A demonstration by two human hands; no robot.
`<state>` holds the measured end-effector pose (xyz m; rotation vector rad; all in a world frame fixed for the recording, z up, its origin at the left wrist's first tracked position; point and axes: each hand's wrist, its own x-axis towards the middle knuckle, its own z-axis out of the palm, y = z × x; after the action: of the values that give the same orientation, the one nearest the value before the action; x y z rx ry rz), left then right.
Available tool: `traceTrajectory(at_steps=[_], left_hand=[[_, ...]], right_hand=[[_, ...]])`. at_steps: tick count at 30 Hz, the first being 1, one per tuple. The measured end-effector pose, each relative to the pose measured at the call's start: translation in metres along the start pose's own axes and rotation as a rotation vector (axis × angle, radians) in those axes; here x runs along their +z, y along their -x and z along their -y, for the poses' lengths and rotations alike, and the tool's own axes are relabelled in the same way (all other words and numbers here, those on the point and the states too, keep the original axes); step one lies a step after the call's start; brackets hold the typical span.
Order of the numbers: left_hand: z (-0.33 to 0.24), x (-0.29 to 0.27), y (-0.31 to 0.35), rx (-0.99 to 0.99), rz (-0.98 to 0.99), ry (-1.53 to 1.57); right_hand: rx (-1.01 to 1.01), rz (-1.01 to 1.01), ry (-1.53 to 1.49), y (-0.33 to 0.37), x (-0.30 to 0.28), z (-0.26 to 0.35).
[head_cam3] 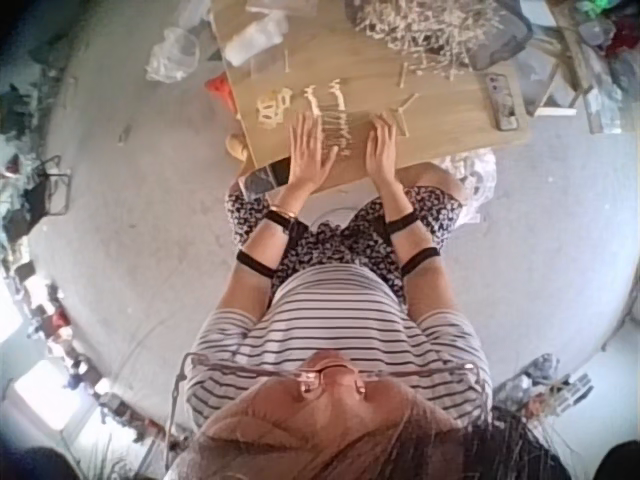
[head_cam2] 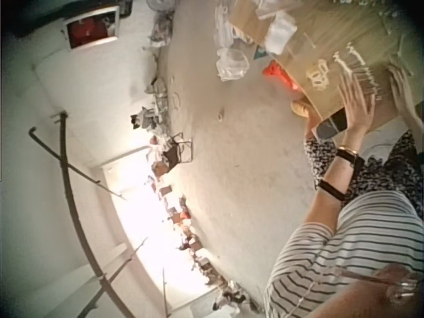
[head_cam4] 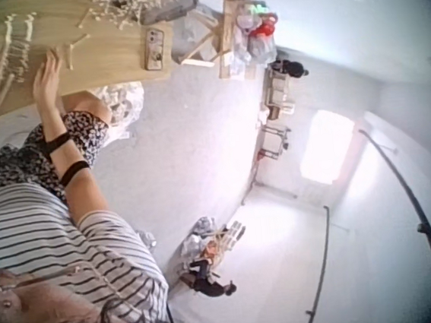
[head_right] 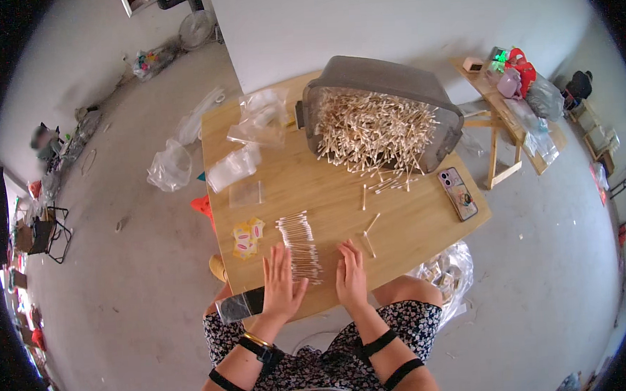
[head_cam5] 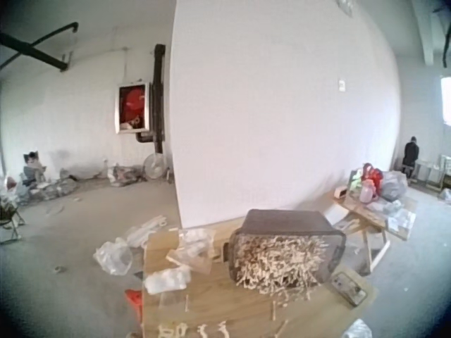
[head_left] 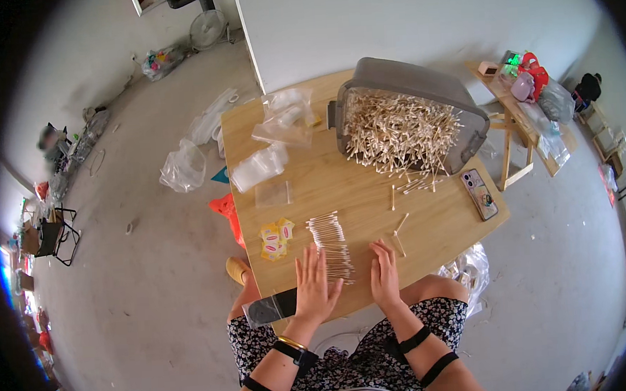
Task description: Counting cotton swabs and packing them into small plastic bags.
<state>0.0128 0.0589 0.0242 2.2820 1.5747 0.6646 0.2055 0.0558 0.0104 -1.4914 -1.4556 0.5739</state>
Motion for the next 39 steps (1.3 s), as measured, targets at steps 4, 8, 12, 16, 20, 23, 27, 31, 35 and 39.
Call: traceTrajectory(at_steps=[4, 8, 12, 16, 20, 23, 27, 31, 35, 39], left_hand=[[-0.022, 0.006, -0.019, -0.004, 0.107, -0.339], [-0.008, 0.023, -0.031, 0.012, 0.211, -0.319], [-0.013, 0.03, -0.026, -0.003, 0.252, -0.338], [-0.018, 0.03, -0.022, -0.012, 0.259, -0.4], [-0.012, 0.03, -0.029, -0.003, 0.23, -0.415], [-0.015, 0.031, -0.024, -0.06, 0.288, -0.367], [-0.016, 0.025, -0.025, -0.064, 0.283, -0.302], [-0.021, 0.02, -0.003, 0.064, 0.299, -0.29], [-0.022, 0.02, 0.018, 0.06, 0.305, -0.257], [-0.023, 0.025, 0.032, 0.076, 0.284, -0.296]], right_hand=[[-0.016, -0.017, 0.105, 0.004, 0.003, 0.002], [-0.068, 0.002, 0.222, 0.004, 0.012, 0.003], [-0.128, -0.007, 0.313, 0.004, 0.011, -0.004], [-0.12, -0.013, 0.344, 0.006, 0.012, -0.006], [-0.117, 0.036, 0.339, 0.003, 0.013, 0.001], [-0.134, 0.067, 0.408, 0.005, 0.012, 0.001], [-0.129, 0.073, 0.462, 0.006, 0.014, -0.002], [-0.126, 0.06, 0.427, 0.007, 0.008, 0.0], [-0.132, 0.053, 0.449, 0.004, 0.013, 0.0], [-0.135, 0.047, 0.456, 0.005, 0.013, 0.0]])
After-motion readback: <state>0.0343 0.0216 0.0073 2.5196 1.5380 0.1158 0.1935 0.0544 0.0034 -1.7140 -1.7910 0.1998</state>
